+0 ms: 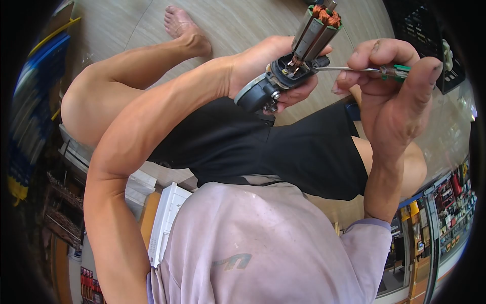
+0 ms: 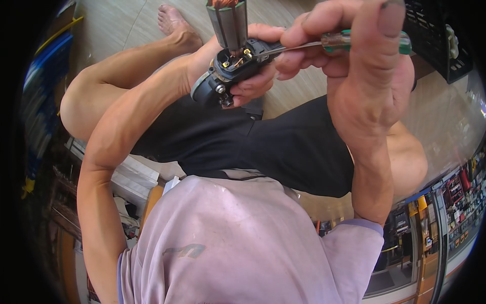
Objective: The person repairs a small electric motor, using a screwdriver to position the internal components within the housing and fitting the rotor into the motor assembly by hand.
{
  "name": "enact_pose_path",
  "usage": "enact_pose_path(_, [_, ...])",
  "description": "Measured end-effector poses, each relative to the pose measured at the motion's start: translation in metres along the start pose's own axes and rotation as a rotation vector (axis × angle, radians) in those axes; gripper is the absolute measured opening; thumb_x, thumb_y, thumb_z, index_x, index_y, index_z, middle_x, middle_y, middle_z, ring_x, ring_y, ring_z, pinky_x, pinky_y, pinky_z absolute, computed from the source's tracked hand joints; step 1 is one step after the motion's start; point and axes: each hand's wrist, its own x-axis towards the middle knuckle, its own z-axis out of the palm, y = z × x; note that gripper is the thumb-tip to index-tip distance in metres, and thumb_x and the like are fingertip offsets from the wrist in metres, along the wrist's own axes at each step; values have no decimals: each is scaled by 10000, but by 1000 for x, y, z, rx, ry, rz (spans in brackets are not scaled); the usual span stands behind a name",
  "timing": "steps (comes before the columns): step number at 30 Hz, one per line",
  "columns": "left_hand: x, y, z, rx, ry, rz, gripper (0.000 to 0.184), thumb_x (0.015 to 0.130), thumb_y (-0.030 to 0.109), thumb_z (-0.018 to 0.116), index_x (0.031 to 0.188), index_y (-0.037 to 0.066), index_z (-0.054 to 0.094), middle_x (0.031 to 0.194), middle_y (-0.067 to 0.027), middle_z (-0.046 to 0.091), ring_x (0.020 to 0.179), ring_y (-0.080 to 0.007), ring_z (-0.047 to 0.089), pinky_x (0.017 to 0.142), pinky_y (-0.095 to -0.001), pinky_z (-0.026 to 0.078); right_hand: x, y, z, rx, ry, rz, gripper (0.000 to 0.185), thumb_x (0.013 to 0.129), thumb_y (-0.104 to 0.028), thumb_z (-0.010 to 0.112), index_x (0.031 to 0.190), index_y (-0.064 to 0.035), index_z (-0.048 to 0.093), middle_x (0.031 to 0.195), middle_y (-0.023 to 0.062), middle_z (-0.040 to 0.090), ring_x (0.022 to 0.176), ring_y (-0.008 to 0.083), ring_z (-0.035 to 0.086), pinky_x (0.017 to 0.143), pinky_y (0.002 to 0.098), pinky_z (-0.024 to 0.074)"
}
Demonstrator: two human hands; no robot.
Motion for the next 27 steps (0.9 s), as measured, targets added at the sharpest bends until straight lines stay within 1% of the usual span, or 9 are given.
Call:
enact_pose_path(2, [0, 0, 0, 0, 39, -4, 689, 1023, 632, 413, 710, 45, 591, 584, -75, 514, 475, -155, 493, 456, -297, 427, 0, 1, 2, -29, 8, 7, 681, 1056, -641, 355, 1105, -7, 601, 1019, 173, 668, 812, 257, 721, 761, 407, 631])
enact_pose_path(5, [1, -2, 3, -7, 70, 21, 652, 1031, 608, 411, 871, 14, 626, 587, -78, 521, 479, -145, 509, 461, -286, 440, 0, 4, 6, -60, -24, 9, 652, 1078, -597, 347, 1118, 4, 597, 1034, 185, 671, 829, 265, 724, 786, 408, 633])
enact_pose_path(8, [-2, -4, 5, -7, 75, 44, 613, 1031, 593, 415, 1007, 17, 623, 597, -64, 529, 486, -122, 518, 466, -266, 445, -1, 5, 11, -109, -49, -11, 614, 1099, -544, 347, 1114, 19, 590, 1030, 190, 672, 843, 267, 723, 797, 403, 629])
enact_pose_path(11, [-3, -4, 14, -13, 110, 43, 594, 1023, 613, 419, 1018, 58, 633, 626, -44, 547, 507, -101, 530, 468, -247, 442, -2, 2, 13, -190, -105, -38, 569, 1110, -495, 371, 1099, 34, 582, 1021, 188, 673, 853, 264, 719, 797, 386, 619])
enact_pose_path(12, [-4, -4, 13, 35, 90, 54, 580, 1016, 637, 420, 1009, 96, 630, 654, -34, 560, 532, -96, 540, 469, -246, 432, -2, 3, 14, -222, -126, -63, 550, 1114, -476, 382, 1091, 37, 579, 1017, 186, 673, 849, 261, 718, 791, 377, 615])
enact_pose_path(15, [-3, -11, 5, 93, 87, 20, 587, 1013, 650, 422, 990, 101, 628, 665, -38, 568, 533, -97, 540, 467, -249, 422, 0, 2, 18, -290, -134, -85, 496, 1121, -421, 412, 1057, 40, 581, 988, 176, 675, 821, 252, 713, 752, 357, 604])
enact_pose_path(19, [-5, -12, 8, 21, 83, 22, 604, 1012, 652, 419, 955, 86, 624, 651, -41, 573, 509, -104, 528, 462, -254, 414, 1, -3, 27, -287, -60, -28, 450, 1115, -370, 439, 998, 34, 597, 929, 161, 676, 763, 239, 705, 696, 340, 595])
enact_pose_path(24, [0, -14, 10, 91, 116, 57, 600, 1029, 626, 397, 933, 77, 618, 628, -38, 564, 502, -116, 530, 453, -261, 418, 4, -7, 27, -285, -54, 4, 444, 1101, -358, 470, 943, 34, 607, 880, 153, 677, 719, 216, 693, 665, 315, 580])
enact_pose_path(27, [-1, -14, 12, 105, 27, 78, 589, 1041, 600, 373, 916, 77, 612, 620, -39, 555, 501, -120, 532, 449, -266, 426, 4, -7, 28, -286, -49, -11, 448, 1098, -360, 477, 929, 33, 612, 846, 144, 679, 705, 200, 687, 656, 297, 568])
